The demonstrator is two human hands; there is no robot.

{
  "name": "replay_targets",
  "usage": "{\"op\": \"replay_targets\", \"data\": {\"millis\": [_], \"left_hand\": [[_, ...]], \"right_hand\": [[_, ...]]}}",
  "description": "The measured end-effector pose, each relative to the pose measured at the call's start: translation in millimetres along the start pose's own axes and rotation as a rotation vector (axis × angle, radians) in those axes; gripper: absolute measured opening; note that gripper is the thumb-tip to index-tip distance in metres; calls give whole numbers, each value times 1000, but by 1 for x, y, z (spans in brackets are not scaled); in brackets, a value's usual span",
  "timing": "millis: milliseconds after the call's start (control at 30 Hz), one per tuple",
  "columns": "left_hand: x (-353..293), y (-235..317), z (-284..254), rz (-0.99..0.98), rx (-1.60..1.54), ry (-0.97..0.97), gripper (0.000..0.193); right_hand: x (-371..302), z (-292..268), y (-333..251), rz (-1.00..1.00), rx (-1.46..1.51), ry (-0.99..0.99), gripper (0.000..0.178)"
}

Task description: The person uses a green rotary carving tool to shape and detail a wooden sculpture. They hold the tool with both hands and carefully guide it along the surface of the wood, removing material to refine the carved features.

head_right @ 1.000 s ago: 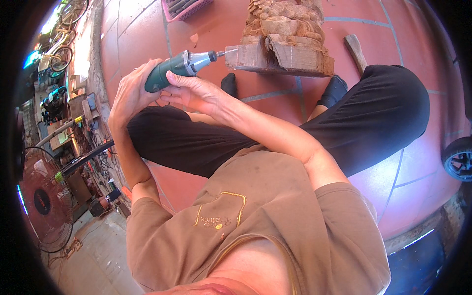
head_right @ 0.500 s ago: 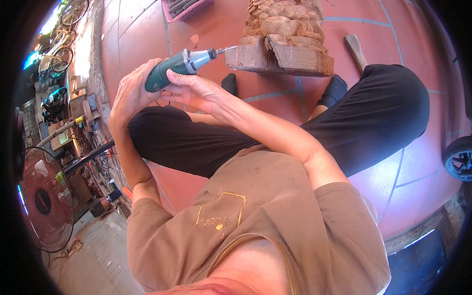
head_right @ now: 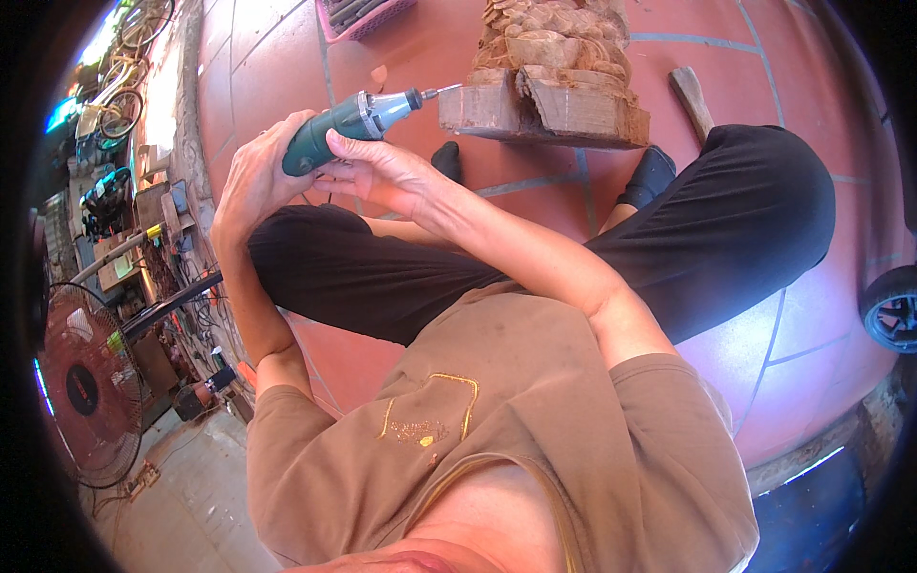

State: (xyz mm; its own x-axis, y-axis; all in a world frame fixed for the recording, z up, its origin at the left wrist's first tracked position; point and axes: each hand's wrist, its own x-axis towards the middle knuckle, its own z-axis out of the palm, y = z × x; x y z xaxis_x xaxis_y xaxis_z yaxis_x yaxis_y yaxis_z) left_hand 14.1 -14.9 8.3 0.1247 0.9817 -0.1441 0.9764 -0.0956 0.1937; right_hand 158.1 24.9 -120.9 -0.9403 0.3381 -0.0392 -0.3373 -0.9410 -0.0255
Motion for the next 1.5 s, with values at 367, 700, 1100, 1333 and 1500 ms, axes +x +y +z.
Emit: {"op": "replay_targets", "data": {"millis": [367, 700, 1100, 1333, 1500], "left_hand": [[-2, 1, 1, -10, 6, 6, 43], [-3, 4, -2, -48, -3, -36, 42], [0, 4, -1, -5, 19, 6, 40], [-1, 2, -1, -3, 6, -2, 42], [-2, 3, -1, -15, 5, -21, 43]], "right_hand": [[-3, 2, 1, 2, -1, -6, 50], [-6, 4, 5, 8, 16, -15, 49], [-3, 3, 0, -2, -12, -7, 52], [-4, 4, 2, 6, 3, -7, 50], [-6, 4, 5, 18, 39, -10, 50]]}}
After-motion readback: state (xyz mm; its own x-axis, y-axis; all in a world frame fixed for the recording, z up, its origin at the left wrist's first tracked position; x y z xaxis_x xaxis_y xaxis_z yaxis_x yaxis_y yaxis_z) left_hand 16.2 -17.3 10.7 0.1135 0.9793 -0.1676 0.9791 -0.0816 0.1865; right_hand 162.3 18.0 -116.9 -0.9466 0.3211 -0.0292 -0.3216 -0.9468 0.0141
